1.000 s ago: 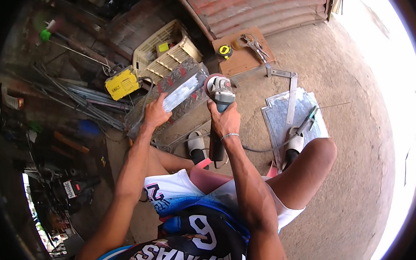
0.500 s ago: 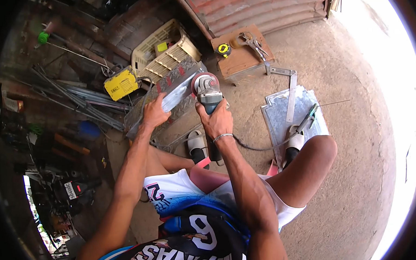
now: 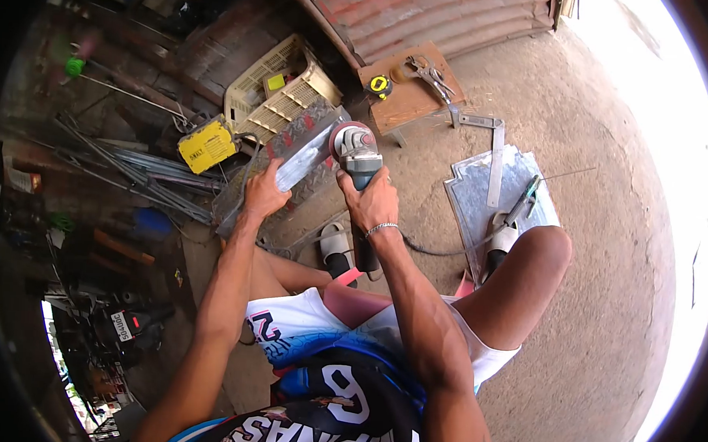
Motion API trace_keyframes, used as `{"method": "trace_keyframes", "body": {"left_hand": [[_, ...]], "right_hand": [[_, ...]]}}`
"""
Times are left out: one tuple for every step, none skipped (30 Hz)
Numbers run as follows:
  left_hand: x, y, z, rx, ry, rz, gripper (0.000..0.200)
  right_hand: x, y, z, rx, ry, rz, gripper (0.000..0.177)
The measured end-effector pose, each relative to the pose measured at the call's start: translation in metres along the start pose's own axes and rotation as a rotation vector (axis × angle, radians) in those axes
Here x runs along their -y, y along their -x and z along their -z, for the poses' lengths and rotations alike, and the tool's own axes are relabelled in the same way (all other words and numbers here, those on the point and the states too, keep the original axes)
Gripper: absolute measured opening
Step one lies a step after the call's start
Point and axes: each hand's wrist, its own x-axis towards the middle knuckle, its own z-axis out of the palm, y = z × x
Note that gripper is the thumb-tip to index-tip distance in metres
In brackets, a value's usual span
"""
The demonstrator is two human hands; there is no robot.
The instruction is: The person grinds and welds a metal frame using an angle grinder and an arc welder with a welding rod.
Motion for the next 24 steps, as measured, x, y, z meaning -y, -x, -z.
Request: {"method": "trace_keyframes", "body": {"left_hand": [[0.000,-0.001,0.001,0.017,0.000,0.015,0.069],[0.000,-0.001,0.002,0.016,-0.001,0.016,0.069],[0.000,-0.001,0.002,0.019,-0.012,0.025,0.069],[-0.001,-0.001,0.002,0.023,-0.022,0.033,0.069],[-0.001,-0.002,0.002,0.024,-0.024,0.030,0.069],[0.000,-0.001,0.000,0.008,-0.019,0.013,0.068],[0.002,0.000,-0.002,-0.008,-0.016,-0.004,0.068],[0.003,0.001,-0.004,-0.007,-0.017,-0.006,0.068],[0.002,0.002,-0.005,-0.015,-0.013,-0.014,0.068],[0.002,0.001,-0.004,-0.025,-0.008,-0.021,0.068],[0.002,0.001,-0.003,-0.029,-0.009,-0.022,0.068],[0.001,0.001,-0.002,-0.013,-0.014,-0.008,0.068],[0.001,0.000,-0.002,0.004,-0.020,0.006,0.068],[0.000,0.001,-0.002,0.004,-0.022,0.005,0.068],[-0.001,0.001,-0.001,0.016,-0.020,0.012,0.069],[-0.002,0.001,0.000,0.029,-0.018,0.019,0.071],[-0.002,0.001,0.000,0.031,-0.020,0.020,0.071],[-0.002,0.001,-0.001,0.031,-0.024,0.023,0.072],[0.000,0.001,-0.001,0.031,-0.027,0.025,0.072],[0.000,0.001,-0.002,0.033,-0.028,0.024,0.072],[0.000,0.001,-0.002,0.029,-0.024,0.019,0.072],[0.000,0.001,-0.003,0.024,-0.019,0.014,0.072],[0.000,0.000,-0.004,0.026,-0.019,0.014,0.072],[0.000,0.001,-0.005,0.005,-0.011,0.007,0.071]], "right_hand": [[-0.002,-0.001,-0.001,-0.004,-0.016,0.004,0.078],[-0.005,-0.002,-0.003,-0.003,-0.017,0.005,0.078],[-0.007,0.000,-0.003,-0.012,-0.027,0.016,0.079],[-0.010,0.000,-0.004,-0.023,-0.037,0.027,0.079],[-0.012,-0.002,-0.005,-0.024,-0.039,0.026,0.079],[-0.012,-0.003,-0.005,-0.033,-0.045,0.020,0.079],[-0.012,-0.004,-0.004,-0.041,-0.051,0.013,0.079],[-0.013,-0.007,-0.003,-0.042,-0.053,0.011,0.079],[-0.011,-0.010,-0.001,-0.044,-0.064,-0.021,0.080],[-0.009,-0.012,0.001,-0.047,-0.074,-0.052,0.081],[-0.008,-0.015,0.004,-0.048,-0.076,-0.048,0.081],[-0.007,-0.017,0.006,-0.058,-0.096,-0.050,0.083],[-0.007,-0.019,0.009,-0.068,-0.116,-0.054,0.084],[-0.007,-0.020,0.010,-0.069,-0.115,-0.081,0.084],[-0.008,-0.022,0.011,-0.069,-0.118,-0.082,0.084],[-0.010,-0.024,0.012,-0.068,-0.102,-0.118,0.083],[-0.012,-0.025,0.013,-0.067,-0.086,-0.154,0.082],[-0.012,-0.022,0.015,-0.077,-0.137,-0.153,0.082],[-0.012,-0.021,0.015,-0.077,-0.139,-0.155,0.082],[-0.012,-0.021,0.016,-0.072,-0.137,-0.164,0.083],[-0.013,-0.021,0.017,-0.067,-0.135,-0.172,0.083],[-0.014,-0.021,0.016,-0.067,-0.135,-0.173,0.083],[-0.014,-0.021,0.015,-0.068,-0.129,-0.168,0.083],[-0.012,-0.020,0.014,-0.068,-0.122,-0.164,0.083]]}}
